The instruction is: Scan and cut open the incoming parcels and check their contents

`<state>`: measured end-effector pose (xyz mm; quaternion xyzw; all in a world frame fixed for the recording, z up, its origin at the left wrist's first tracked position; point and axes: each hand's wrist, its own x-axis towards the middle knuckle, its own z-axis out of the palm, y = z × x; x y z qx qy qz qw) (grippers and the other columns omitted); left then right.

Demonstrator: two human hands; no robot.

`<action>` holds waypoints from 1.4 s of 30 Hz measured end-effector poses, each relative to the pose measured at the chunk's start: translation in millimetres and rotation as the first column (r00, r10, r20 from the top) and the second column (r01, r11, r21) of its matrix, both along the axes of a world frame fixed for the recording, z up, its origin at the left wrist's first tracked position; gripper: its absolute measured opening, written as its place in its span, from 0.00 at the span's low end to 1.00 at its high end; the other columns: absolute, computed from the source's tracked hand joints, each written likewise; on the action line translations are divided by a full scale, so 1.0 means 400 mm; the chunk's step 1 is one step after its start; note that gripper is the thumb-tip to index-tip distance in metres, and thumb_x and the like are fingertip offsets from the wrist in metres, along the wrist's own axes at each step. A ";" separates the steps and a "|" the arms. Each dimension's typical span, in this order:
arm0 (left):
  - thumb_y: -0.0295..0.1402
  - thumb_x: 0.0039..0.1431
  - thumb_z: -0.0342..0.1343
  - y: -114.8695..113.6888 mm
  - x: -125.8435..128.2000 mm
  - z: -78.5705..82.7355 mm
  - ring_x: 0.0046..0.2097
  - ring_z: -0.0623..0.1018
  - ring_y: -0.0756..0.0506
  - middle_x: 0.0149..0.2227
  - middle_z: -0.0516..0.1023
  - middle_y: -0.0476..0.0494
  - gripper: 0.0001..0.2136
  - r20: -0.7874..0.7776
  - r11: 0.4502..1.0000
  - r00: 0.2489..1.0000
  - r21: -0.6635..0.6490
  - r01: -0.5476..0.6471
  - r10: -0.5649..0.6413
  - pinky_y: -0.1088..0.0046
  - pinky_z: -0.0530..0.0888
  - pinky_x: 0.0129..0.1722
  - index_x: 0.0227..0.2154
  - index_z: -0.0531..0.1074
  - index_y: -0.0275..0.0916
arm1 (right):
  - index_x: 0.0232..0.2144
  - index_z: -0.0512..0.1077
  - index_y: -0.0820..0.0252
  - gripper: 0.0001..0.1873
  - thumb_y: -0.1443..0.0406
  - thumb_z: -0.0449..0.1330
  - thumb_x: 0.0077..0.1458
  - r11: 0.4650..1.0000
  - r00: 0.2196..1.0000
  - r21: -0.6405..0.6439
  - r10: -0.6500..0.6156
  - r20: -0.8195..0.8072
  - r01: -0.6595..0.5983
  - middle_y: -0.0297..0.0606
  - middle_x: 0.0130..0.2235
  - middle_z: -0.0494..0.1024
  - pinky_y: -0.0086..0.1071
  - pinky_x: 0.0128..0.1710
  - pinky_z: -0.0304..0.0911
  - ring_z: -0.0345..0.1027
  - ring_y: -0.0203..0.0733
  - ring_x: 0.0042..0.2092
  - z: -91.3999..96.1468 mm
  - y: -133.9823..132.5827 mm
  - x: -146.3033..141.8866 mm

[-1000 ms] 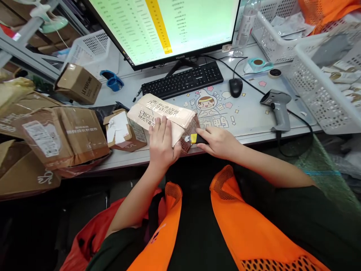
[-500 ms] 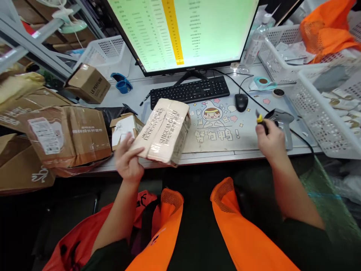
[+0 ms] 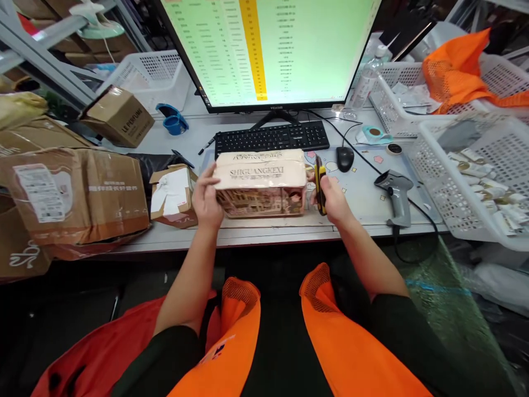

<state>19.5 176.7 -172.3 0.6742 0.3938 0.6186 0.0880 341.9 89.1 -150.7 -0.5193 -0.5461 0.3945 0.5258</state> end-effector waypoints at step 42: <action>0.48 0.46 0.70 -0.215 0.113 -0.063 0.58 0.75 0.29 0.55 0.74 0.34 0.33 -0.364 0.993 0.929 0.112 -0.033 0.072 0.45 0.66 0.62 0.54 0.66 0.46 | 0.61 0.76 0.58 0.26 0.50 0.61 0.69 0.908 0.326 0.000 0.151 0.933 -0.419 0.43 0.42 0.83 0.34 0.35 0.56 0.75 0.47 0.40 0.178 -0.135 -0.034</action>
